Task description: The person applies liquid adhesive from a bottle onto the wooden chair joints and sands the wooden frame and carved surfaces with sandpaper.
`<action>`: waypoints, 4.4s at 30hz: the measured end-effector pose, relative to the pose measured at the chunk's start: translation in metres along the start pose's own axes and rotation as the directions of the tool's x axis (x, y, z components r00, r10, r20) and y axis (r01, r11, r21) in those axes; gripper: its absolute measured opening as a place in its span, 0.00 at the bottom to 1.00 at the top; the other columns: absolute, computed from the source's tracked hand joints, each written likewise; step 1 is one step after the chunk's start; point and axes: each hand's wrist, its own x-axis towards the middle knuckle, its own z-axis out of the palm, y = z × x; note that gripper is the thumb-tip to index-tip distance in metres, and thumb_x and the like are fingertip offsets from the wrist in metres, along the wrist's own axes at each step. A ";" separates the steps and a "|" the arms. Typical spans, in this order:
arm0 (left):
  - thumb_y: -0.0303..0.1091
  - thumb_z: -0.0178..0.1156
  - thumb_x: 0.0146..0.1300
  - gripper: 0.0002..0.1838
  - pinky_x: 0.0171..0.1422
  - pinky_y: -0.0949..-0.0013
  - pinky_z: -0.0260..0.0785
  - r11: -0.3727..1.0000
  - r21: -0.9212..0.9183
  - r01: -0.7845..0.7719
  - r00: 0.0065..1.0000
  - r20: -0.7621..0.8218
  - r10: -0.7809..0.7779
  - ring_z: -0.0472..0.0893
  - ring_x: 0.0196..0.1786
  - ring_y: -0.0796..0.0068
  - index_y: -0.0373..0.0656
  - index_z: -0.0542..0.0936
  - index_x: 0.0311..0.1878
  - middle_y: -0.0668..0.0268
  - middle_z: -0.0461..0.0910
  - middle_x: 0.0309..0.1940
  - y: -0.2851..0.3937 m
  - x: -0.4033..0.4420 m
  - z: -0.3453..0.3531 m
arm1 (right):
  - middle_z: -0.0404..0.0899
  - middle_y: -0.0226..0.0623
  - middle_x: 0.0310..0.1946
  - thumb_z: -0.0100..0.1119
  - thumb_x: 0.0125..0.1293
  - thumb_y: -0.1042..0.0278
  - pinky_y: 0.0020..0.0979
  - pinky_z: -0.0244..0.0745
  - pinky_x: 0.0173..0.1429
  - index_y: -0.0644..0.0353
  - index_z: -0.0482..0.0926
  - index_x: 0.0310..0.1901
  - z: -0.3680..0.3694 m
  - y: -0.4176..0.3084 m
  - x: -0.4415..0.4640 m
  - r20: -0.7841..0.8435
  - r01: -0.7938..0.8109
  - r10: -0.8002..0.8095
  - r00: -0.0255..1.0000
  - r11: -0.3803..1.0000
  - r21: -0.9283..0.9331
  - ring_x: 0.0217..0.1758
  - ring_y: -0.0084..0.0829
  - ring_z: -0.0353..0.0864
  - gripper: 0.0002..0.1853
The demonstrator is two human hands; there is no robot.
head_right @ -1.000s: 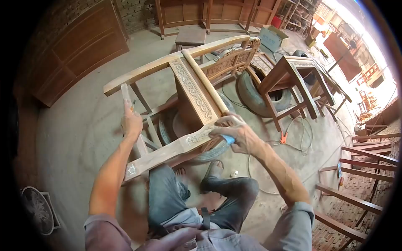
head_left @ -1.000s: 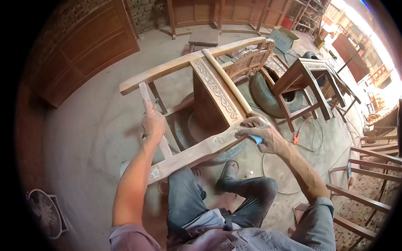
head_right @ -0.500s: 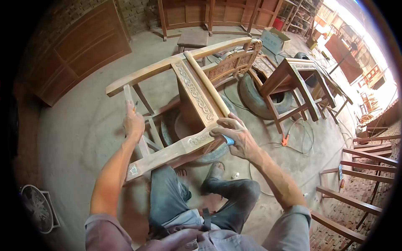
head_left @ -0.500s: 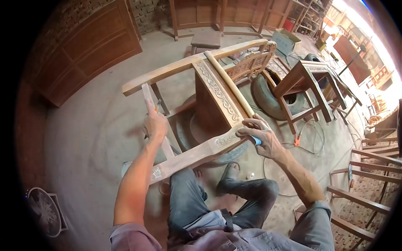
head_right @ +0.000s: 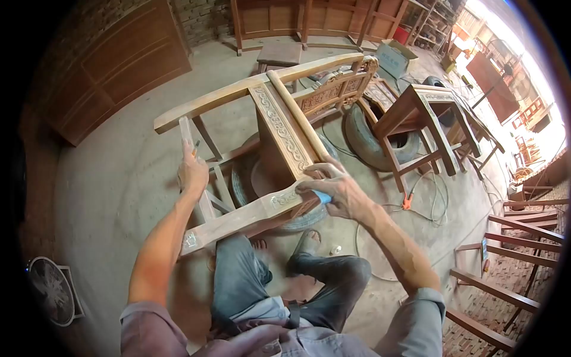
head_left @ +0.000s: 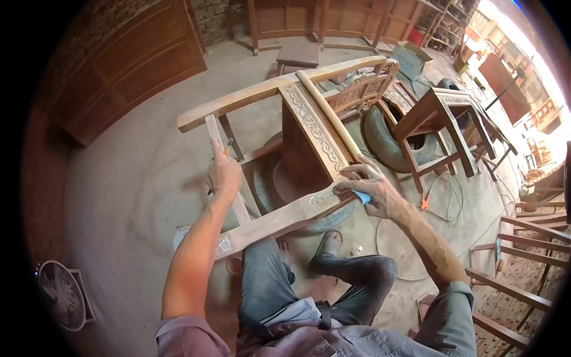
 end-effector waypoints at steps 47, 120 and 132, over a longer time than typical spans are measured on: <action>0.34 0.57 0.73 0.42 0.58 0.41 0.77 0.999 0.044 0.017 1.000 0.011 -0.017 0.88 0.53 0.40 0.50 0.53 0.88 0.42 0.86 0.51 0.004 -0.004 -0.002 | 0.80 0.44 0.67 0.67 0.52 0.74 0.57 0.59 0.86 0.48 0.85 0.65 0.058 -0.035 -0.007 -0.066 -0.062 0.072 0.995 0.988 0.141 0.75 0.47 0.76 0.34; 0.29 0.53 0.72 0.41 0.66 0.41 0.74 0.994 -0.010 -0.104 0.994 0.023 0.105 0.84 0.59 0.33 0.40 0.51 0.87 0.35 0.82 0.62 -0.001 0.001 -0.007 | 0.88 0.56 0.53 0.64 0.55 0.74 0.66 0.50 0.88 0.63 0.75 0.69 0.082 -0.038 0.017 -0.620 -0.625 0.372 0.691 0.738 -0.253 0.80 0.64 0.67 0.35; 0.32 0.53 0.73 0.41 0.72 0.46 0.73 0.992 -0.046 -0.115 0.993 0.012 0.116 0.83 0.66 0.40 0.44 0.52 0.88 0.44 0.81 0.69 -0.014 0.003 0.000 | 0.85 0.55 0.61 0.66 0.57 0.68 0.67 0.48 0.88 0.57 0.80 0.67 0.085 -0.012 0.028 -0.621 -0.720 0.488 0.613 0.669 -0.184 0.82 0.59 0.66 0.32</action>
